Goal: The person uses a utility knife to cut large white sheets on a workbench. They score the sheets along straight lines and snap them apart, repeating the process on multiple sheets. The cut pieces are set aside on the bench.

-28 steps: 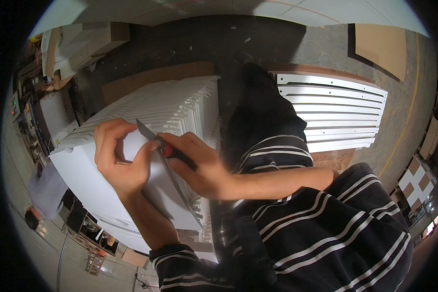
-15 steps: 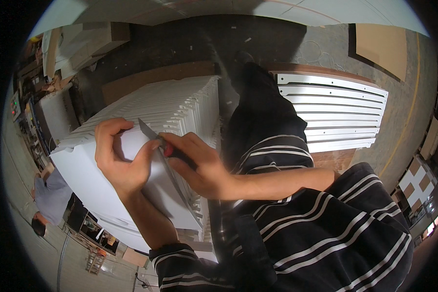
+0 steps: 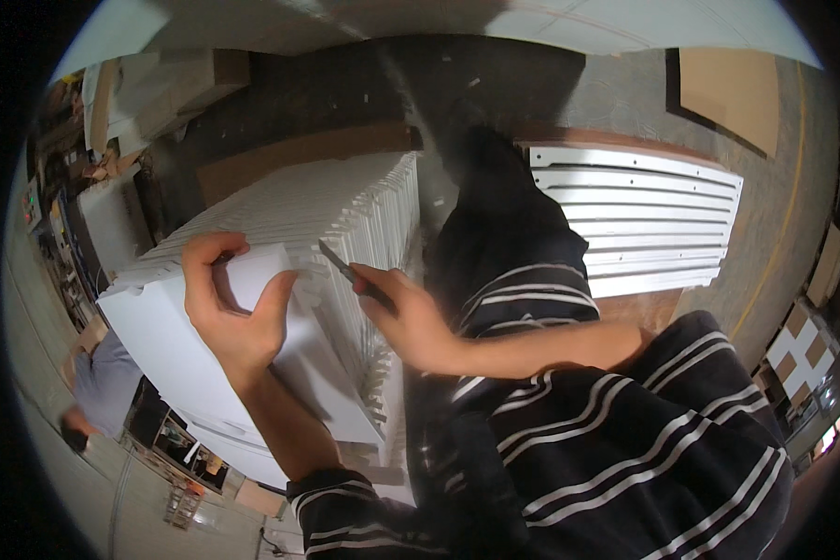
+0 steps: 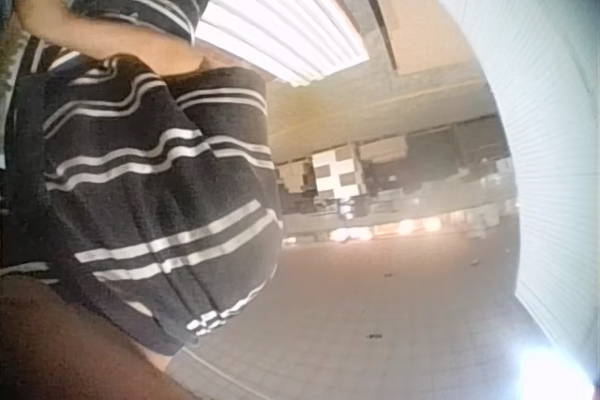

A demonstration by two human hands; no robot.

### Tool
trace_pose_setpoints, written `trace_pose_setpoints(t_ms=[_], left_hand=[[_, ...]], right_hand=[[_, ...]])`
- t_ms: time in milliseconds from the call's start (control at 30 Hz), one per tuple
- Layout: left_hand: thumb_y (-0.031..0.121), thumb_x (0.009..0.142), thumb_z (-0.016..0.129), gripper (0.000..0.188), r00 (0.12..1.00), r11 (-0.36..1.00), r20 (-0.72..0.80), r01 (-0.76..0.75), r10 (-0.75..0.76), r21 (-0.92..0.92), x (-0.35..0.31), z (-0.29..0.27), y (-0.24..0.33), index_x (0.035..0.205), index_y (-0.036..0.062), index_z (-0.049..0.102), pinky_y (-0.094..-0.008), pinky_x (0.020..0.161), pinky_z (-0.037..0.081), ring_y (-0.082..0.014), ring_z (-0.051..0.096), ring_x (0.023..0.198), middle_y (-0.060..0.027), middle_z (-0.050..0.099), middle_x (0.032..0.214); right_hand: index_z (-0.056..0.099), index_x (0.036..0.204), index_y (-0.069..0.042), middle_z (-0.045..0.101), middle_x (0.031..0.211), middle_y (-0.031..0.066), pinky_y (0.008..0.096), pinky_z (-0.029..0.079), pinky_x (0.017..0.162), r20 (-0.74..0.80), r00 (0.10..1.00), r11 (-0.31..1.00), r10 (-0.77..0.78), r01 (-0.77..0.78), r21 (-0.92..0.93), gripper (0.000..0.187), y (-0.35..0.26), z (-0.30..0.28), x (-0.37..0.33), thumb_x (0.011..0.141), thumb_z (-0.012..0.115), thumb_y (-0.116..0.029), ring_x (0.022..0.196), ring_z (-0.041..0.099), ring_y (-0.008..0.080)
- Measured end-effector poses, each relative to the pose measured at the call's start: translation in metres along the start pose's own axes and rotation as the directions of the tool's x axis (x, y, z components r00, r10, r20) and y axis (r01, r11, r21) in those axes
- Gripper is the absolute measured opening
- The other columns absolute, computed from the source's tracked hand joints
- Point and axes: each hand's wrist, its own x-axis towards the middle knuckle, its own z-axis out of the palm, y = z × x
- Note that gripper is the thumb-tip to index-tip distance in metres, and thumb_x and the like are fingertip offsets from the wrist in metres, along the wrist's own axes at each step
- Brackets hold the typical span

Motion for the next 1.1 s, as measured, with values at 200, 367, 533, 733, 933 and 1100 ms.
trace_pose_setpoints(t_ms=[200, 367, 533, 733, 933, 1100], left_hand=[[0.005, 0.067, 0.082, 0.029, 0.988, 0.951, 0.077, -0.148, 0.132, 0.272, 0.006, 0.003, 0.009, 0.09, 0.003, 0.065, -0.0399, 0.086, 0.048, -0.0322, 0.059, 0.096, -0.014, 0.063, 0.097], [-0.001, 0.069, 0.079, 0.019, 0.971, 0.921, -0.064, -0.195, 0.229, 0.338, 0.004, 0.026, 0.013, 0.083, 0.0023, 0.067, -0.0379, 0.074, 0.051, -0.0303, 0.062, 0.082, -0.0121, 0.065, 0.085], [-0.008, 0.071, 0.075, 0.012, 0.939, 0.9, -0.143, -0.246, 0.314, 0.359, 0.005, 0.036, 0.021, 0.075, 0.0014, 0.067, -0.037, 0.063, 0.049, -0.0293, 0.061, 0.071, -0.0117, 0.063, 0.075], [0.003, 0.081, 0.08, 0.016, 0.908, 0.907, -0.273, -0.207, 0.318, 0.366, 0.014, 0.04, 0.022, 0.072, 0.0023, 0.067, -0.0363, 0.058, 0.047, -0.0264, 0.061, 0.065, -0.0099, 0.064, 0.072], [0.016, 0.096, 0.074, 0.012, 0.832, 0.994, -0.554, 0.033, 0.029, 0.101, 0.025, 0.006, -0.017, 0.098, 0.0045, 0.078, -0.0291, 0.064, 0.053, -0.0151, 0.07, 0.07, -0.005, 0.076, 0.077], [0.037, 0.101, 0.06, 0.035, 0.57, 0.784, -0.821, 0.52, -0.023, 0.34, 0.054, -0.112, -0.105, 0.126, 0.0143, 0.071, -0.0428, 0.098, 0.05, -0.0322, 0.066, 0.116, -0.0135, 0.073, 0.122]], right_hand=[[0.053, 0.143, -0.001, 0.064, 0.121, 0.0217, 0.0401, 0.05, 0.097, -0.099, 0.986, 0.988, -0.133, 0.14, 0.065, 0.044, 0.008, -0.019, 0.005, 0.102, 0.059, -0.013, 0.11, 0.065, 0.0375], [0.053, 0.144, -0.001, 0.063, 0.13, 0.0225, 0.0379, 0.048, 0.1, -0.138, 0.982, 0.99, -0.131, 0.136, 0.025, 0.044, 0.009, -0.045, 0.012, 0.105, 0.058, -0.022, 0.114, 0.065, 0.0344], [0.047, 0.151, -0.004, 0.059, 0.118, 0.0033, 0.0245, 0.048, 0.078, -0.104, 0.985, 0.987, -0.137, 0.145, 0.075, 0.049, 0.006, -0.071, 0.013, 0.106, 0.059, -0.021, 0.087, 0.055, 0.0094], [0.047, 0.152, -0.006, 0.062, 0.108, 0.0058, 0.0251, 0.049, 0.078, -0.059, 0.981, 0.98, -0.184, 0.187, 0.063, 0.048, -0.021, -0.099, 0.017, 0.108, 0.057, -0.022, 0.088, 0.056, 0.0102], [0.056, 0.145, -0.004, 0.067, 0.117, 0.0131, 0.0315, 0.05, 0.085, 0.142, 0.867, 0.804, -0.478, 0.497, -0.327, 0.043, -0.076, -0.125, 0.032, 0.104, 0.062, -0.017, 0.1, 0.064, 0.0191], [0.072, 0.131, -0.02, 0.069, 0.118, 0.0095, 0.0408, 0.05, 0.091, 0.588, 0.572, 0.131, -0.572, 0.771, -0.623, 0.043, -0.127, -0.118, 0.049, 0.09, 0.074, -0.005, 0.105, 0.064, 0.0287]])
